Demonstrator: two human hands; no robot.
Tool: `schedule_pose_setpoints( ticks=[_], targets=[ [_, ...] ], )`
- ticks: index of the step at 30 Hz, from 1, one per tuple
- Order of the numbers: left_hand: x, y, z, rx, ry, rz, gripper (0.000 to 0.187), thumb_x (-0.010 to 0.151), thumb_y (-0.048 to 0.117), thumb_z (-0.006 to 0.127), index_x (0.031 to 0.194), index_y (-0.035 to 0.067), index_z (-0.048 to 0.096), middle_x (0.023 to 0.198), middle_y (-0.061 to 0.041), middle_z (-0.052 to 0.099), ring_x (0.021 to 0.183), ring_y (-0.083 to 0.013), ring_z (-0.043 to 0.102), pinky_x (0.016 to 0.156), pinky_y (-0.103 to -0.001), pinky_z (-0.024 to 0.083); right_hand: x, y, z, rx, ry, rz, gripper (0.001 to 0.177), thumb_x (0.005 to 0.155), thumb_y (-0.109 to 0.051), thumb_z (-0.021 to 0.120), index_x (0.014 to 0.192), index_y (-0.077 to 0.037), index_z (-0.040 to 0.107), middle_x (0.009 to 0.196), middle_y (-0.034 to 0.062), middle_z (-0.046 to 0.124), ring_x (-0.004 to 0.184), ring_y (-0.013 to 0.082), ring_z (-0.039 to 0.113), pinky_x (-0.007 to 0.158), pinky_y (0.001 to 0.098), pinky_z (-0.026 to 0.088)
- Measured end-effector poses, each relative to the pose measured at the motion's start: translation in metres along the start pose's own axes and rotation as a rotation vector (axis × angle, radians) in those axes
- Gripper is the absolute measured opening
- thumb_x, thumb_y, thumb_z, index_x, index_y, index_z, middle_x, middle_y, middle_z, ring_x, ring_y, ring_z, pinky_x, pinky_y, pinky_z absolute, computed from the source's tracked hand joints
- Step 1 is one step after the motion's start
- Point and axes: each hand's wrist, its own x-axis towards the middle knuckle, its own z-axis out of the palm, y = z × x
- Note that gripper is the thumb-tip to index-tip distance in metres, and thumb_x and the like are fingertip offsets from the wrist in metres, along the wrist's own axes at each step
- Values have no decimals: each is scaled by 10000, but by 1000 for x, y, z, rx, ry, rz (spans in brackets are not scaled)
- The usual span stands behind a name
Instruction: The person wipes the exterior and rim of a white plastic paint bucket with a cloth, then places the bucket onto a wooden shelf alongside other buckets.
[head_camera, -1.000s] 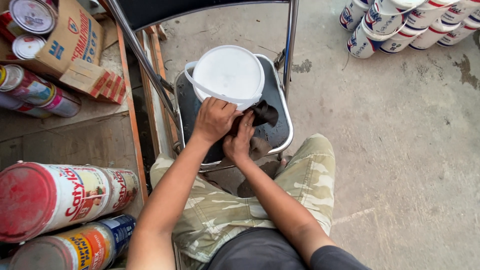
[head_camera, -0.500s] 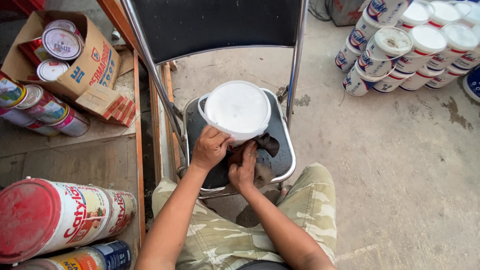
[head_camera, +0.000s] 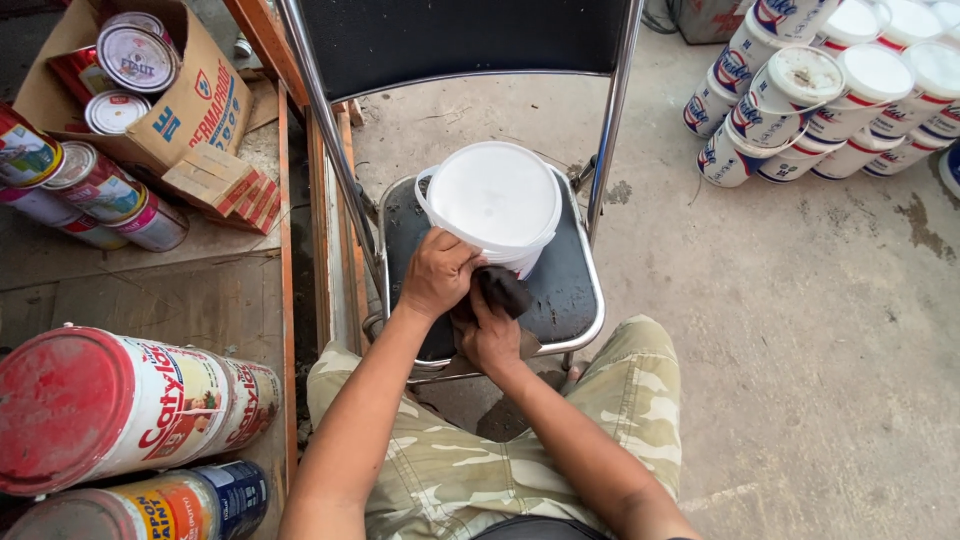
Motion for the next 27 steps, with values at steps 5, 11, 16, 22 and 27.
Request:
schedule_pose_setpoints(
  ticks=[5, 11, 16, 22, 27],
  targets=[
    [4, 7, -5, -33, -13, -46, 104, 748, 171, 689, 664, 128, 646, 611, -59, 472, 648, -285, 552, 549, -339, 487, 22, 20, -10, -163, -161, -260, 280, 499, -278, 607, 774, -230, 628, 648, 4, 520, 711, 270, 511, 562, 367, 437],
    [2, 4, -4, -39, -16, -88, 104, 733, 175, 704, 657, 126, 652, 603, -61, 485, 639, -282, 553, 550, -343, 489, 23, 70, -31, -229, -192, -509, 69, 599, -229, 552, 629, -274, 594, 597, -32, 506, 722, 235, 510, 582, 358, 416],
    [8, 5, -4, -62, 16, -92, 85, 736, 148, 704, 667, 122, 661, 599, -69, 483, 639, -297, 545, 549, -353, 488, 79, 53, -88, -241, -39, -602, 118, 621, -139, 531, 589, -190, 633, 1139, 10, 612, 893, 316, 547, 583, 354, 410],
    [3, 3, 1, -48, 6, -80, 68, 740, 157, 709, 683, 140, 676, 617, -50, 505, 648, -287, 557, 565, -346, 490, 54, 90, -53, -75, -1, -596, 147, 722, -107, 512, 689, -90, 654, 786, 95, 638, 930, 343, 573, 638, 395, 420],
    [-2, 3, 3, -43, -18, -117, 68, 737, 163, 711, 693, 129, 673, 634, -70, 512, 663, -294, 556, 574, -353, 493, 67, 105, -53, -130, -119, -788, 226, 645, -130, 491, 428, -187, 523, 453, 48, 424, 701, 334, 470, 514, 397, 315]
  ],
)
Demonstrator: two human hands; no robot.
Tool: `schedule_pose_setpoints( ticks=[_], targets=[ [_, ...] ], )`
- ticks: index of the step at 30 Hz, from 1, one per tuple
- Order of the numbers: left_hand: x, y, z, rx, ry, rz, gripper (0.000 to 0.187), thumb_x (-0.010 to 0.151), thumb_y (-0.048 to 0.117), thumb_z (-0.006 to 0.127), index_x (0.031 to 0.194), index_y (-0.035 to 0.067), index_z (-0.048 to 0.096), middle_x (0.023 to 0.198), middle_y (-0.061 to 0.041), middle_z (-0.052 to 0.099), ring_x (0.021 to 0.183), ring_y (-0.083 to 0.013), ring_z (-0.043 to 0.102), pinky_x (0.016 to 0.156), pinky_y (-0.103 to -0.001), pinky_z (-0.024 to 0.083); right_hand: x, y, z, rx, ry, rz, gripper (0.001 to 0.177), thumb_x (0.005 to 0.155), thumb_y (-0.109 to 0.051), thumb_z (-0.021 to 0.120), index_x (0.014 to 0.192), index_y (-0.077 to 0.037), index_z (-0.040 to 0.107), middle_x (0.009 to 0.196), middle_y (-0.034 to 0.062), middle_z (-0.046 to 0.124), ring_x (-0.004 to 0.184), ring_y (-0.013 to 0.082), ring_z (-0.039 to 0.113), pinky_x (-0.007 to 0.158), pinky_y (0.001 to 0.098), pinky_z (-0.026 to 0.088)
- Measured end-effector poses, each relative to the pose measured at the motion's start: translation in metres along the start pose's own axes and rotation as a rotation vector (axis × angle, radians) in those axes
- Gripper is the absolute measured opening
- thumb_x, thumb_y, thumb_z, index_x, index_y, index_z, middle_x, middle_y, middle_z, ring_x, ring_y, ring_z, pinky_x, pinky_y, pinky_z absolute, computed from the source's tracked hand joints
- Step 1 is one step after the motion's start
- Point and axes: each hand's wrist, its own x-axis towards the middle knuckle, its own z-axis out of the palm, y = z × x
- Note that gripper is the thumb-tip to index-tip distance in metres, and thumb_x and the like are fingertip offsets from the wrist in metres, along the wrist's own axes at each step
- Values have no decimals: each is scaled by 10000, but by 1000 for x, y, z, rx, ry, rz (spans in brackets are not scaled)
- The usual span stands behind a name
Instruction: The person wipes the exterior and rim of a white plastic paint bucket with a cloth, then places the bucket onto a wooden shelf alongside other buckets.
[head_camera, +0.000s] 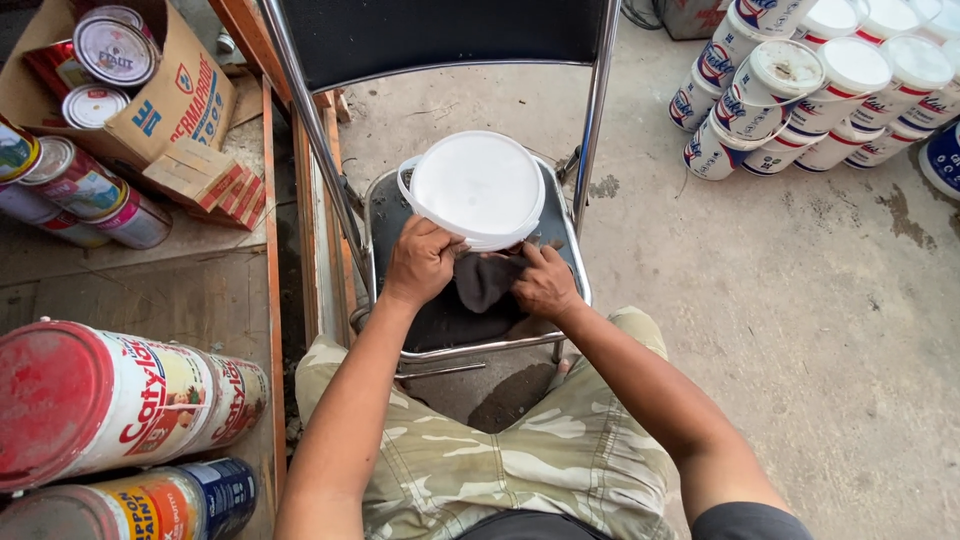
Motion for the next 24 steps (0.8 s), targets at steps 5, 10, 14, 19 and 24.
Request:
schedule_pose_setpoints(
  ticks=[5, 10, 14, 19, 24],
  targets=[
    [4, -2, -2, 6, -17, -5, 55, 729, 158, 721, 715, 128, 676, 653, -75, 515, 695, -296, 559, 586, -366, 493, 27, -16, -27, -46, -275, -8, 280, 781, -126, 450, 1013, -202, 588, 1261, -79, 509, 745, 259, 468, 554, 359, 380],
    [-1, 4, -6, -8, -26, -25, 51, 719, 132, 725, 713, 111, 679, 640, -82, 512, 677, -304, 552, 579, -368, 486, 13, -19, -16, 13, -598, -72, 419, 724, -141, 433, 1091, -239, 610, 1258, -140, 514, 772, 247, 488, 561, 371, 397],
    [0, -5, -3, -1, -16, -11, 60, 716, 166, 730, 708, 134, 680, 645, -70, 513, 688, -289, 558, 601, -353, 493, 29, -7, -36, -44, -284, -68, 481, 728, -100, 416, 1169, -236, 549, 1277, -75, 490, 813, 271, 464, 565, 351, 353],
    [2, -6, -1, -21, -5, -9, 58, 724, 148, 726, 705, 125, 677, 637, -70, 509, 674, -287, 549, 575, -346, 486, -5, 5, -19, -53, -274, -73, 458, 735, -116, 419, 1142, -278, 555, 1258, -122, 496, 805, 262, 446, 570, 347, 354],
    [-3, -4, -1, -10, 3, -22, 58, 718, 167, 731, 713, 136, 682, 641, -68, 510, 676, -272, 548, 583, -341, 478, -24, 24, -12, 164, -604, 341, 288, 719, -232, 553, 960, -351, 655, 1039, -194, 611, 953, 188, 540, 645, 320, 503]
  ],
)
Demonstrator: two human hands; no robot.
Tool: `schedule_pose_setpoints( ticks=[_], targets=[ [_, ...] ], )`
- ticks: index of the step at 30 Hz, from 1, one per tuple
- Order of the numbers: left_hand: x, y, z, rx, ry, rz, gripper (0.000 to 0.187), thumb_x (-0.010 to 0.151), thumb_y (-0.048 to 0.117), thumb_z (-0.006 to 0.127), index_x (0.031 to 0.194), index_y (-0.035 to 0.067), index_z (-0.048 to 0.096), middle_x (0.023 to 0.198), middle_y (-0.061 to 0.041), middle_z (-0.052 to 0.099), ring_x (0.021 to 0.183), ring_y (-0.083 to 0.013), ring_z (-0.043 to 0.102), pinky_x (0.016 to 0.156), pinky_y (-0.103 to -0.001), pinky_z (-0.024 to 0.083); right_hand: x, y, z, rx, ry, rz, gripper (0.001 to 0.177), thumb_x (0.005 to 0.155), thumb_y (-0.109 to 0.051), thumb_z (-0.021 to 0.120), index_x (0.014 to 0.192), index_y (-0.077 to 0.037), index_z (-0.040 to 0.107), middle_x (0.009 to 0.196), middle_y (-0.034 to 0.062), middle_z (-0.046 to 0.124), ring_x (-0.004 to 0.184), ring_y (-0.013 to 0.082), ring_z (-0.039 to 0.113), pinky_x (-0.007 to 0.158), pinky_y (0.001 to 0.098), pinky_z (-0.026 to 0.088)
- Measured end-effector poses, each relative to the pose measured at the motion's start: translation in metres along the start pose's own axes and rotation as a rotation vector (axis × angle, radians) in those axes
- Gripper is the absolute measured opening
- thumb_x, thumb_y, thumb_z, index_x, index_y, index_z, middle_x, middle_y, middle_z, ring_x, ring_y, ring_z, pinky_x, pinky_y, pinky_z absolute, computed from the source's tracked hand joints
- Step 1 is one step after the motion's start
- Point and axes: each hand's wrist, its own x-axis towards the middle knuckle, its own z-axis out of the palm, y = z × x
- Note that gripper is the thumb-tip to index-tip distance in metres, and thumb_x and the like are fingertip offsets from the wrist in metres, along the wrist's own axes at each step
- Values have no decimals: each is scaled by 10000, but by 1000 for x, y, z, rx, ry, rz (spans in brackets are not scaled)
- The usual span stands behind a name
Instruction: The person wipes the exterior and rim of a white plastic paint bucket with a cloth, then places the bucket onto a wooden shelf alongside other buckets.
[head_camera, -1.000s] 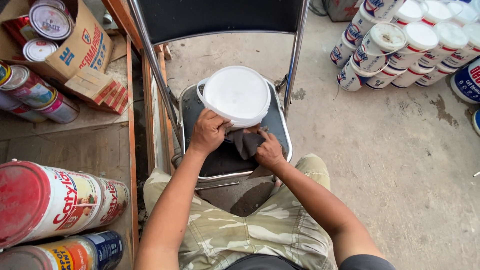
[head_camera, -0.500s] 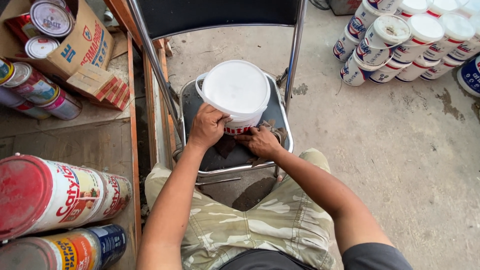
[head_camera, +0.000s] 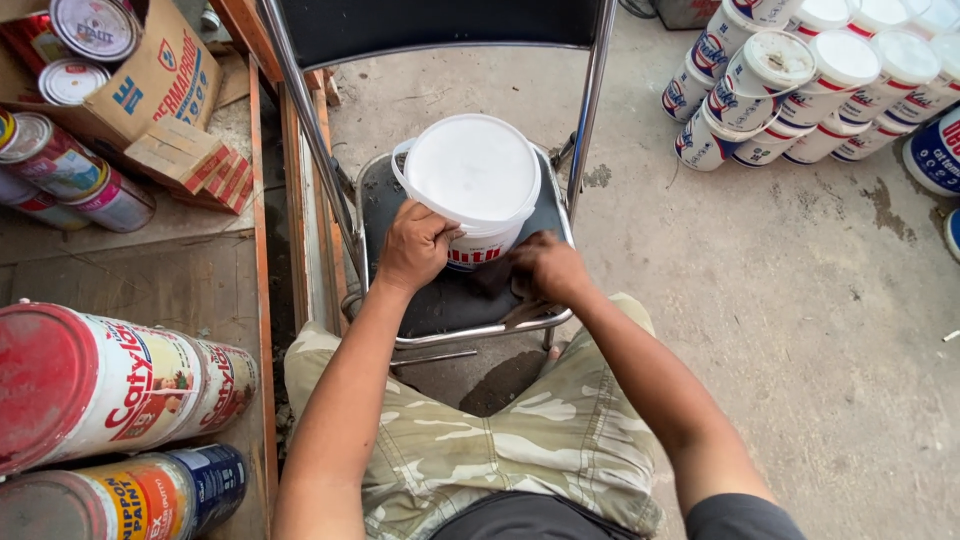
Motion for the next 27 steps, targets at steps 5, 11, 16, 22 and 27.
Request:
schedule_pose_setpoints(
  ticks=[5, 11, 16, 22, 27],
  targets=[
    [10, 16, -14, -36, -30, -49, 73, 708, 159, 740, 721, 123, 678, 648, -95, 521, 677, -305, 556, 612, -381, 476, 2, 19, -1, 804, 158, 1130, 348, 713, -149, 580, 992, -346, 645, 921, -48, 637, 866, 229, 618, 699, 349, 511],
    [11, -9, -4, 34, 101, -50, 202, 674, 205, 767, 747, 149, 588, 737, -40, 504, 713, -275, 571, 666, -355, 468, 20, -3, -39, 1116, 242, 937, 615, 589, -97, 680, 1193, -141, 571, 1016, 168, 605, 968, 271, 570, 775, 375, 464],
    [43, -9, -17, 159, 243, -71, 375, 677, 199, 766, 879, 123, 458, 782, -52, 452, 724, -285, 546, 676, -397, 442, 27, 5, -33, 1097, 202, 825, 578, 598, -77, 697, 1164, -119, 589, 770, 59, 650, 766, 156, 616, 660, 252, 497],
    [110, -10, -22, 346, 117, 89, 166, 852, 337, 626, 909, 184, 661, 848, -57, 505, 798, -288, 557, 692, -400, 458, 22, -5, -26, 1081, 323, 1009, 610, 557, -134, 724, 1153, -98, 595, 911, 152, 611, 861, 247, 602, 754, 382, 471],
    [143, -3, -17, 278, -361, -183, 241, 890, 326, 512, 1062, 163, 552, 1062, -56, 584, 981, -308, 527, 836, -497, 334, 17, -11, -45, 866, -27, 931, 601, 700, -293, 687, 1234, -81, 511, 1180, 111, 575, 1070, 218, 544, 894, 319, 424]
  ],
)
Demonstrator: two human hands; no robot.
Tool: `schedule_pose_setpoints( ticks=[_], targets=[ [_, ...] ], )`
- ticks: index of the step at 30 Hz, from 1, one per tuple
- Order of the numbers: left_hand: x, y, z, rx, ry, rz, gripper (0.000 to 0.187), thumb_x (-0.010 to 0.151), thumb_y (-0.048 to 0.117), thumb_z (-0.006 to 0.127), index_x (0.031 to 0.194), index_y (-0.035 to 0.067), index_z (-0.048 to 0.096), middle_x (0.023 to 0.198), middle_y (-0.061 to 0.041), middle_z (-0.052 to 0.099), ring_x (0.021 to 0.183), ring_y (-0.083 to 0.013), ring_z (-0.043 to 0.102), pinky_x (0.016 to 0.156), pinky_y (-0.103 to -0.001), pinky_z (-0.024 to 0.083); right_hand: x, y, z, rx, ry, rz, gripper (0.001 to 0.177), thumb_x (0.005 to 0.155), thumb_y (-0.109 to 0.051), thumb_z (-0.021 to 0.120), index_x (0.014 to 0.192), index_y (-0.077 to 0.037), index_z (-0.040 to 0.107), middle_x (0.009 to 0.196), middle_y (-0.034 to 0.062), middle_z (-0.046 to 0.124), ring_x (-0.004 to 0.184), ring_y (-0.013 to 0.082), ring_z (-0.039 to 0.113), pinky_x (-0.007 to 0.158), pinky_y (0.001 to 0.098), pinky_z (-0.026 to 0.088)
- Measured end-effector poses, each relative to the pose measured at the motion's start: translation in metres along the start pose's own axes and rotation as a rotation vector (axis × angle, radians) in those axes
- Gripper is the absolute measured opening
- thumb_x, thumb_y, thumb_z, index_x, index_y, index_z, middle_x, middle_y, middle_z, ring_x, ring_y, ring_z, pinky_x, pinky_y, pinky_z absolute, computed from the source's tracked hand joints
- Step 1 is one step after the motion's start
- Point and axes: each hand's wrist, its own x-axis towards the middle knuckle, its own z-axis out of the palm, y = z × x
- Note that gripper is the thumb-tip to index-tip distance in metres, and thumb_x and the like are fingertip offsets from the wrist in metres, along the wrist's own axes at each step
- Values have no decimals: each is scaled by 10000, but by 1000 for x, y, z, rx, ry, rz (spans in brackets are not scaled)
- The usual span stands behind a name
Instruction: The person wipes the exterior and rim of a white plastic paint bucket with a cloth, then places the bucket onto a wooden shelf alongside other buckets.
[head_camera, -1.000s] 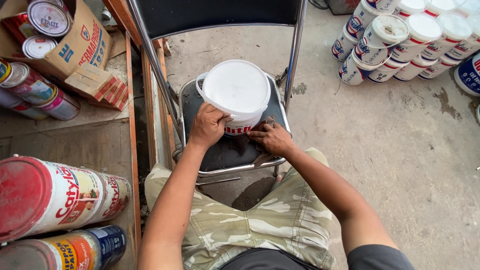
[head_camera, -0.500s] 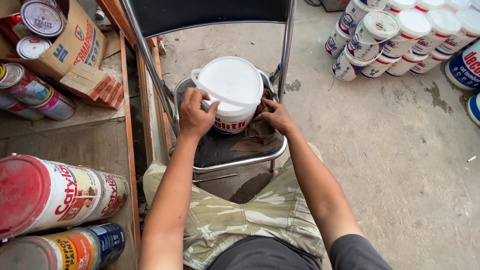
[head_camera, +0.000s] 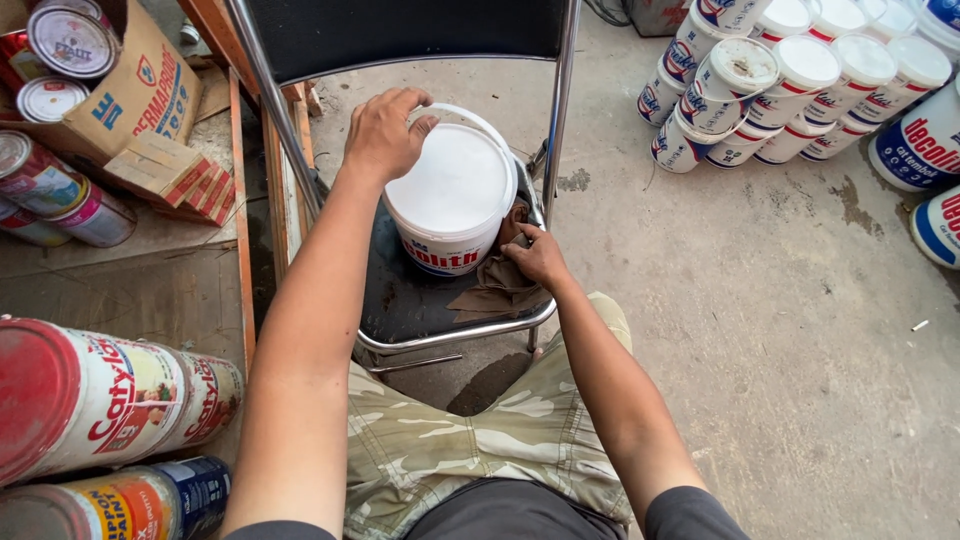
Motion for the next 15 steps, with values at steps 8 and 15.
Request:
schedule_pose_setpoints(
  ticks=[8, 15],
  targets=[
    [4, -28, 22, -375, -6, -229, 532, 818, 627, 405, 937, 135, 570, 856, -51, 496, 806, -211, 461, 658, -364, 353, -9, -54, -23, 180, 379, -409, 440, 744, -297, 636, 1123, -85, 566, 1032, 91, 576, 902, 195, 526, 764, 319, 461],
    [-10, -45, 55, -592, 383, -215, 483, 784, 573, 600, 602, 134, 520, 541, 39, 424, 543, -106, 367, 483, -304, 267, 17, -105, 8, 348, 626, -496, 150, 881, -225, 494, 860, -104, 579, 774, 4, 588, 733, 137, 540, 646, 278, 439]
  ],
)
